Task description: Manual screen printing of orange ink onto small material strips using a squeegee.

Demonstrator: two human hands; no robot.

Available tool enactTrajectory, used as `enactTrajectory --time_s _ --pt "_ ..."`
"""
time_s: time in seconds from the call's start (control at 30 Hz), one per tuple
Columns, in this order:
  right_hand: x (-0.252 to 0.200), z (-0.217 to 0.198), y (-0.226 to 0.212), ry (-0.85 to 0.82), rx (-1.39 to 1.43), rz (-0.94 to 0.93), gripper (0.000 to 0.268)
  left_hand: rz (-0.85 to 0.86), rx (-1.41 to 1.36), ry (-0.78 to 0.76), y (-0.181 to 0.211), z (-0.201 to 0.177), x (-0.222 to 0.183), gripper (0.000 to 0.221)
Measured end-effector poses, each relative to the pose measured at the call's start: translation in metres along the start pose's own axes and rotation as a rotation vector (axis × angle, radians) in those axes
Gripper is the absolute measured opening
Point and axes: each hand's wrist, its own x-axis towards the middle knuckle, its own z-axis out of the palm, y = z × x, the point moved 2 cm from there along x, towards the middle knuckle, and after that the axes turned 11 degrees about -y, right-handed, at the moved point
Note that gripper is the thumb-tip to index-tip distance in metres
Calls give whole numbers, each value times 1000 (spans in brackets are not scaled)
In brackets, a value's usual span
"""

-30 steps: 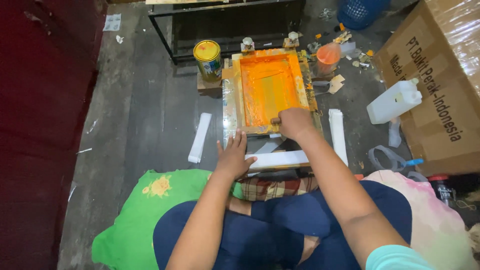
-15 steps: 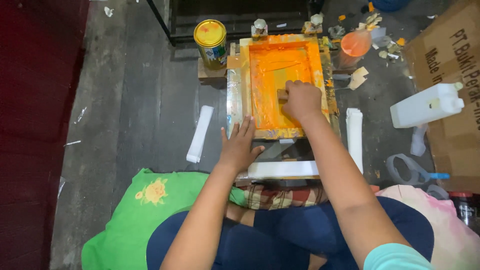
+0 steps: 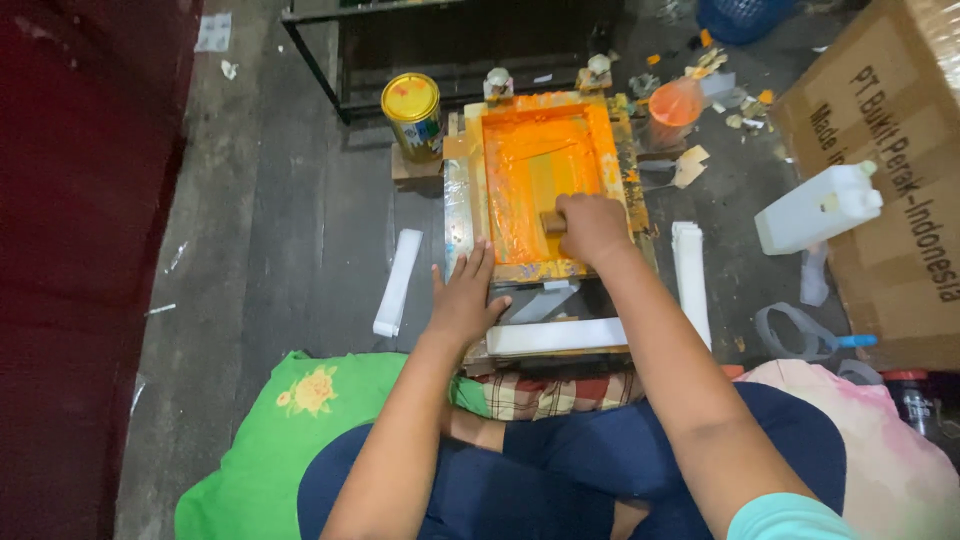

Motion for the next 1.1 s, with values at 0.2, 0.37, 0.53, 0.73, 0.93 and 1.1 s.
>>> enactTrajectory --time_s 0.2,0.37,0.53,0.73,0.93,1.1 --pt "-68 -30 -16 -166 224 -34 30 -18 28 -2 -4 8 -4 87" --pt "-75 -25 -19 -128 209 -37 35 -30 40 -18 -5 11 -8 87" --pt "-70 -30 -20 -118 156 -41 29 -29 33 -23 -6 13 -4 87" --pt "-37 -46 -12 -97 64 -10 23 -44 25 -51 -1 4 0 90" --pt "15 -34 3 225 42 -45 14 -15 -52 -27 1 -4 5 87" --pt "19 -6 0 216 26 -95 52 -22 -65 1 5 -6 2 86"
